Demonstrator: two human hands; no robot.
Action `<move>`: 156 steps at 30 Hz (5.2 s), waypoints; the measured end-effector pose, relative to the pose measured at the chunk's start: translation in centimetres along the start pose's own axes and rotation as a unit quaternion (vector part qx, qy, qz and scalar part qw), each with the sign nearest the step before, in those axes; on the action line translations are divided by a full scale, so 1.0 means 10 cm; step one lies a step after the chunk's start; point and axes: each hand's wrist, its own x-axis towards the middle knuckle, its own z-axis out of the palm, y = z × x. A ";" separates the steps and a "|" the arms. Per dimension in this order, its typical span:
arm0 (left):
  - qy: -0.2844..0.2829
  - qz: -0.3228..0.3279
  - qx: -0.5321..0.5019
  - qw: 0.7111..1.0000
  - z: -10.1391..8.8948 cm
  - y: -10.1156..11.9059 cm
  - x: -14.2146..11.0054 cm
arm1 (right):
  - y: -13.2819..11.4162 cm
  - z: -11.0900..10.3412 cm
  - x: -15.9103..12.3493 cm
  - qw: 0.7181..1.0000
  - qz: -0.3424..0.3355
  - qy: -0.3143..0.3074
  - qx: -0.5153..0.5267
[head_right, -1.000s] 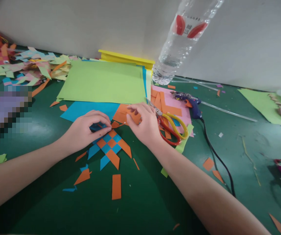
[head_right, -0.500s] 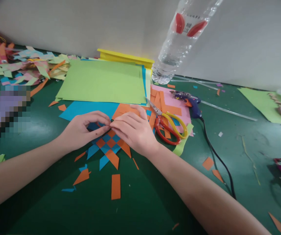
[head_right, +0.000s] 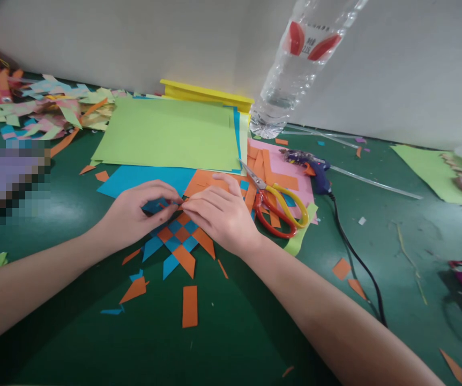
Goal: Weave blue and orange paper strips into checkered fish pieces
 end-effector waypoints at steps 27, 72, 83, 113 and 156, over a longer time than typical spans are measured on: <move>-0.059 -0.002 0.109 0.992 0.03 -0.04 -0.03 | 0.01 0.03 0.05 0.999 -0.011 0.029 -0.005; -0.049 -0.068 -0.078 0.993 -0.04 0.02 0.01 | -0.01 0.05 0.04 0.999 0.023 -0.006 0.048; -0.051 -0.070 -0.070 0.994 -0.03 0.01 0.02 | -0.02 0.05 0.05 0.998 0.041 -0.017 0.053; -0.055 -0.068 -0.079 0.993 -0.04 0.01 0.02 | -0.04 0.06 0.04 0.997 0.049 -0.025 0.062; -0.035 -0.065 -0.140 0.987 -0.01 -0.03 0.00 | -0.05 0.05 0.04 0.989 0.088 -0.003 0.116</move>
